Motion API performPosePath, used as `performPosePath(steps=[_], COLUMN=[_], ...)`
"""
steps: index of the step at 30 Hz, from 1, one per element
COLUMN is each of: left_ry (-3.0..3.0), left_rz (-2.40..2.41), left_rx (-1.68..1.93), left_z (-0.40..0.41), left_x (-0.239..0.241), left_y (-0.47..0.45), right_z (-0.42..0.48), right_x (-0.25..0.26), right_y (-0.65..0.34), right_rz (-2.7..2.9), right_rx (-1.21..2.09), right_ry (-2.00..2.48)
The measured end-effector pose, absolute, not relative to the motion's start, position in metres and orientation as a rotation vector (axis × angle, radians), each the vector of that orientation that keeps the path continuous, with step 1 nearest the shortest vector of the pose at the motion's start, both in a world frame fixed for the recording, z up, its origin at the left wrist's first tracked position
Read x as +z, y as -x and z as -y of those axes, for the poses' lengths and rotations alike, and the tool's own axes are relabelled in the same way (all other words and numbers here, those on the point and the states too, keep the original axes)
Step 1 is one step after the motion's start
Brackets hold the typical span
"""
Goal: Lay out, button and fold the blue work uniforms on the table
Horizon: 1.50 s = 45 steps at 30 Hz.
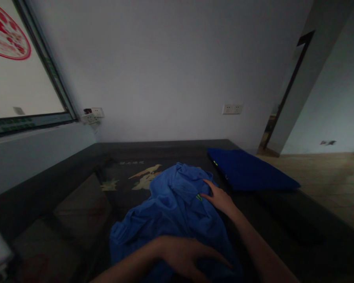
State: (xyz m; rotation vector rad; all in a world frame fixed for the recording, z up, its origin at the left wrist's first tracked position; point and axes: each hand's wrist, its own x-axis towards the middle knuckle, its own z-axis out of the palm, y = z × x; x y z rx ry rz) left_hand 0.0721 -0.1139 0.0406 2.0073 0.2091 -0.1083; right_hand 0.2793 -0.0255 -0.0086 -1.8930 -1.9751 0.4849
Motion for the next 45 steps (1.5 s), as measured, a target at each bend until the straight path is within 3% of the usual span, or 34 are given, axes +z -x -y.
performPosePath(steps=[3, 6, 11, 13, 17, 24, 36, 45], left_ry=[-1.888, -1.713, -1.763, -1.920, -2.192, -2.259, -1.815, -2.179], left_rz=[-0.204, -0.324, -1.166, -1.466, -1.635, -1.808, -1.837, -1.697], left_rx=[0.000, 0.392, 1.148, 1.138, 0.790, 0.526, 1.358, 1.332], left_z=[0.111, 0.091, 0.021, -0.002, -0.017, -0.011, -0.027, -0.003], left_x=[0.058, 0.078, 0.058, 0.035, -0.002, -0.010, 0.010, 0.038], left_y=[-0.061, -0.038, 0.004, 0.014, 0.018, 0.015, 0.049, 0.025], right_z=[0.024, 0.020, 0.015, 0.015, 0.016, 0.017, 0.012, -0.001], right_x=[-0.008, -0.009, -0.002, 0.004, 0.015, 0.018, 0.018, -0.008], right_y=[-0.282, -0.288, -0.300, -0.306, -0.312, -0.314, -0.332, -0.332], right_rz=[2.036, 2.016, 1.763, 1.661, 1.457, 1.121, 0.851, 1.186], right_rx=[0.490, 0.509, 0.475, 0.432, 0.526, 0.845, 0.562, 0.589], right_ry=[1.863, 1.807, 1.711, 1.704, 1.627, 1.385, 1.320, 1.587])
